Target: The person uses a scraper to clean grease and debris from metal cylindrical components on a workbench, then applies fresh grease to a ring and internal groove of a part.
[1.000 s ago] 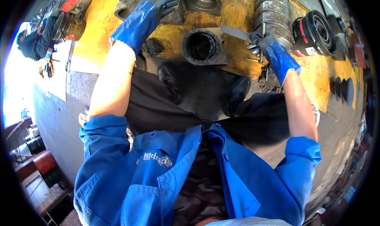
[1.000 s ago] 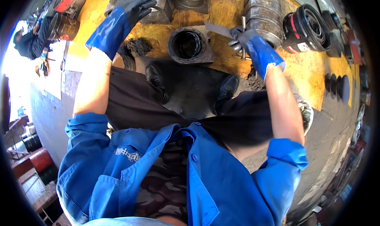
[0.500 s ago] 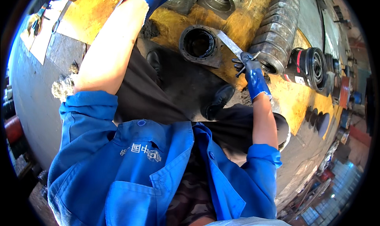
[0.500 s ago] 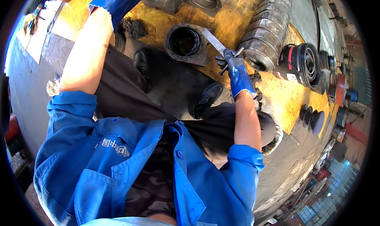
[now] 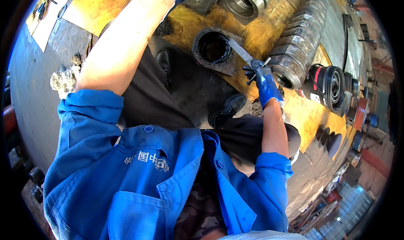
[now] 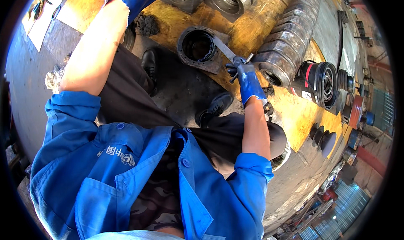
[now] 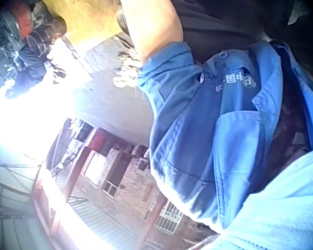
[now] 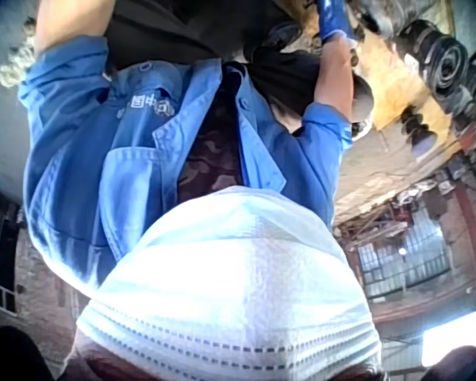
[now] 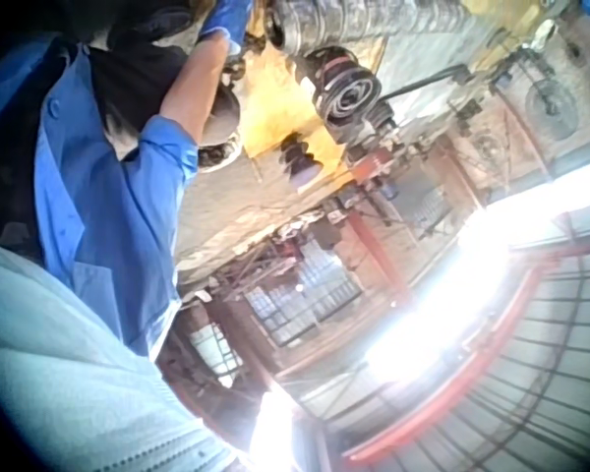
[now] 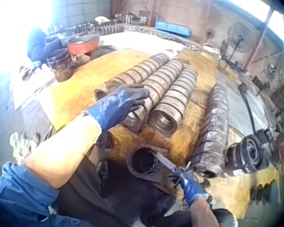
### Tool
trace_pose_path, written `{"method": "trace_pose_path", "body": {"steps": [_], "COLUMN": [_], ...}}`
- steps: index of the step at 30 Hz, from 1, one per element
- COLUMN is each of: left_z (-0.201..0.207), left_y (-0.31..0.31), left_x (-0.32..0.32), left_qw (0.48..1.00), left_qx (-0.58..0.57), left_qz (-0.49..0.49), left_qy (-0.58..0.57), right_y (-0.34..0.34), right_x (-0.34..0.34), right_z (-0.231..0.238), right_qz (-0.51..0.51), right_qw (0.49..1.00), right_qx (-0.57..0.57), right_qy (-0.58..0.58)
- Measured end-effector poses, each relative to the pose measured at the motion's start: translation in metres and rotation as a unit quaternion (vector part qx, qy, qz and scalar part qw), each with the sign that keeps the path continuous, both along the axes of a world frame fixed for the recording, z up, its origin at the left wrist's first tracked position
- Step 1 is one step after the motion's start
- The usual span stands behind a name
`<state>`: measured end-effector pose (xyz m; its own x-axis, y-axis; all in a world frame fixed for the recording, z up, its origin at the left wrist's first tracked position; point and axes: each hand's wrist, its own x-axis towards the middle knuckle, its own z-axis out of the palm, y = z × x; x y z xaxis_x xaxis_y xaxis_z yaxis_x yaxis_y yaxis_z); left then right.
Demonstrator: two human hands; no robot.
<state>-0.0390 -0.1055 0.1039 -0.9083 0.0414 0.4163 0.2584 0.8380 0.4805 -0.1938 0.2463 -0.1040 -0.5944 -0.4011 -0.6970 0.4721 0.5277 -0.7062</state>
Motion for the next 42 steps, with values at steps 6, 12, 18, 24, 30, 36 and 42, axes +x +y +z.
{"method": "trace_pose_path", "body": {"steps": [6, 12, 18, 24, 30, 36, 42], "left_z": [-0.003, -0.008, -0.016, -0.005, -0.015, -0.036, -0.042], "left_y": [-0.005, -0.011, -0.017, -0.006, -0.017, -0.028, -0.034], "left_x": [-0.003, -0.009, -0.008, 0.006, 0.013, -0.003, -0.001], "left_qw": [1.000, 0.966, 0.996, 0.732, 0.729, 0.877, 0.851], "left_qx": [0.022, -0.245, -0.080, -0.662, -0.663, -0.451, -0.493], "left_qz": [-0.001, 0.078, 0.046, 0.161, 0.170, 0.161, 0.177], "left_qy": [-0.005, 0.032, 0.015, -0.018, 0.003, 0.038, 0.038], "right_y": [0.001, 0.009, 0.012, 0.020, 0.011, 0.002, 0.006], "right_x": [0.000, 0.000, 0.000, -0.004, -0.011, -0.020, -0.008], "right_z": [0.000, 0.001, -0.001, 0.000, -0.012, -0.036, -0.023], "right_qz": [0.009, 0.008, 0.014, 0.030, 0.093, 0.143, 0.151], "right_qw": [1.000, 1.000, 1.000, 0.998, 0.993, 0.985, 0.982], "right_qx": [0.004, 0.012, 0.021, 0.046, 0.076, 0.096, 0.113], "right_qy": [-0.003, -0.006, -0.010, -0.004, 0.009, 0.019, 0.011]}}
